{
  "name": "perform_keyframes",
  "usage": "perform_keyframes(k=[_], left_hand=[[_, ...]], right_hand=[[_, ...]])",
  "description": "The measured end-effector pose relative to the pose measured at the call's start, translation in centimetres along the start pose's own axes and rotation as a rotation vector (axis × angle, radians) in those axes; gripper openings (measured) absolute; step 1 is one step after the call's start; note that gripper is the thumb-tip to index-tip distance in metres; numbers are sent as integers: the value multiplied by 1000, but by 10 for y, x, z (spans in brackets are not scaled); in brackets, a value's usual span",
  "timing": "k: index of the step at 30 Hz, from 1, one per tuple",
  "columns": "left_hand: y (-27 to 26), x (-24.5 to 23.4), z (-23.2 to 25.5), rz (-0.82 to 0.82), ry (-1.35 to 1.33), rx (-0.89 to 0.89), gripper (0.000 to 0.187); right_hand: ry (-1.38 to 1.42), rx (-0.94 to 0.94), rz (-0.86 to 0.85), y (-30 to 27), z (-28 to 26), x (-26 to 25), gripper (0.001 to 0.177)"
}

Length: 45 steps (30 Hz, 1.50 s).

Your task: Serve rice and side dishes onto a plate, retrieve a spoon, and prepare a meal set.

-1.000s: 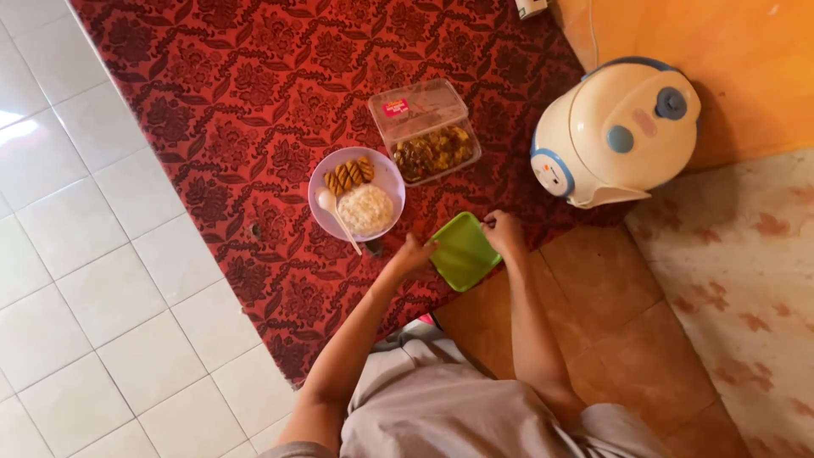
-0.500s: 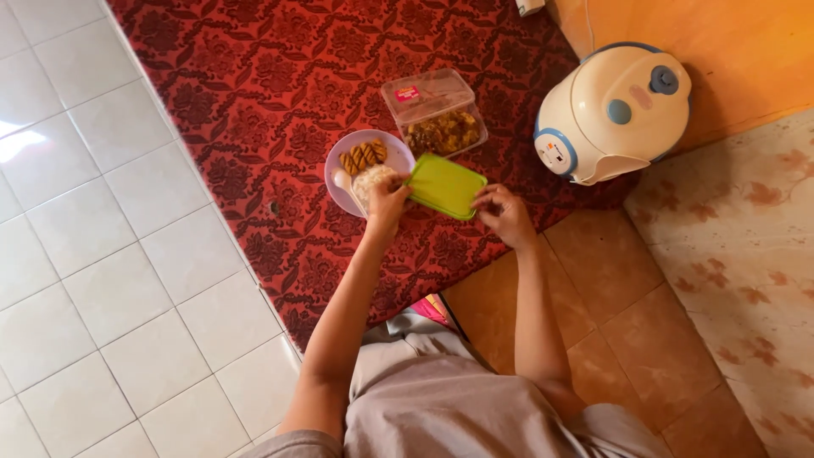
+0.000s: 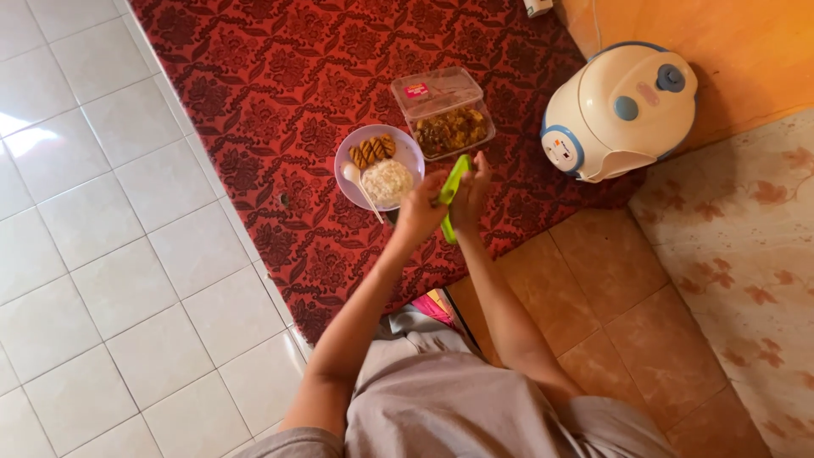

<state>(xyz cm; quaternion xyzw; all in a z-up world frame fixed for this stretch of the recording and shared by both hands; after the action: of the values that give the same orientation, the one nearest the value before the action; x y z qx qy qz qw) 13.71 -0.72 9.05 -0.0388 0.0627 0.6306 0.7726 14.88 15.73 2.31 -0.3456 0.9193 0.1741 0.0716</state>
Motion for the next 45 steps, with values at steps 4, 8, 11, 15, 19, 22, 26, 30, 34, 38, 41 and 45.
perform_keyframes(k=[4, 8, 11, 15, 19, 22, 26, 30, 34, 38, 41, 45], left_hand=[[-1, -12, 36, 18, 107, 111, 64], [-6, -19, 50, -2, 71, 118, 64], [-3, -18, 48, 10, 25, 157, 63], [4, -19, 53, 42, 14, 190, 62], [9, -27, 63, 29, 87, 70, 61], [11, -29, 54, 26, 84, 57, 62], [13, -18, 34, 49, 93, 195, 62], [-5, 8, 32, 45, 166, 320, 58], [-19, 6, 66, 31, 104, 364, 61], [-31, 13, 72, -26, 92, 387, 58], [-32, 11, 79, -12, 103, 406, 56], [-31, 0, 88, 85, 95, 530, 53]], right_hand=[[191, -196, 59, -2, -3, 5, 58], [222, 26, 59, 1, 7, 1, 60], [190, 60, 48, -3, 16, 0, 58], [59, -9, 100, -15, -3, -9, 57], [31, 185, 27, -21, -44, -12, 64], [18, 310, -29, -18, -11, -12, 71], [-67, 59, 103, -2, -9, -31, 64], [-81, -355, 229, 1, -61, -22, 58], [192, -122, 144, 18, -19, -19, 64], [259, 118, 111, 32, 23, -31, 58], [154, 107, 37, 42, 59, -33, 41], [273, 258, -93, 34, 53, -36, 27]])
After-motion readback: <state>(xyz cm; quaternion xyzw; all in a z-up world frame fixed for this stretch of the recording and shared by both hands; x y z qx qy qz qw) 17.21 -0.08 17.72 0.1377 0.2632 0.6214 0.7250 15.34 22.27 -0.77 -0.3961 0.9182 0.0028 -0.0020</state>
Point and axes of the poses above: each hand's wrist, its own y-axis towards the middle knuckle, its own x-axis out of the palm, z = x × y, the point moved 9 cm from there along y, towards the middle knuckle, and after that the axes turned 11 degrees about z, right-handed, at the moved point
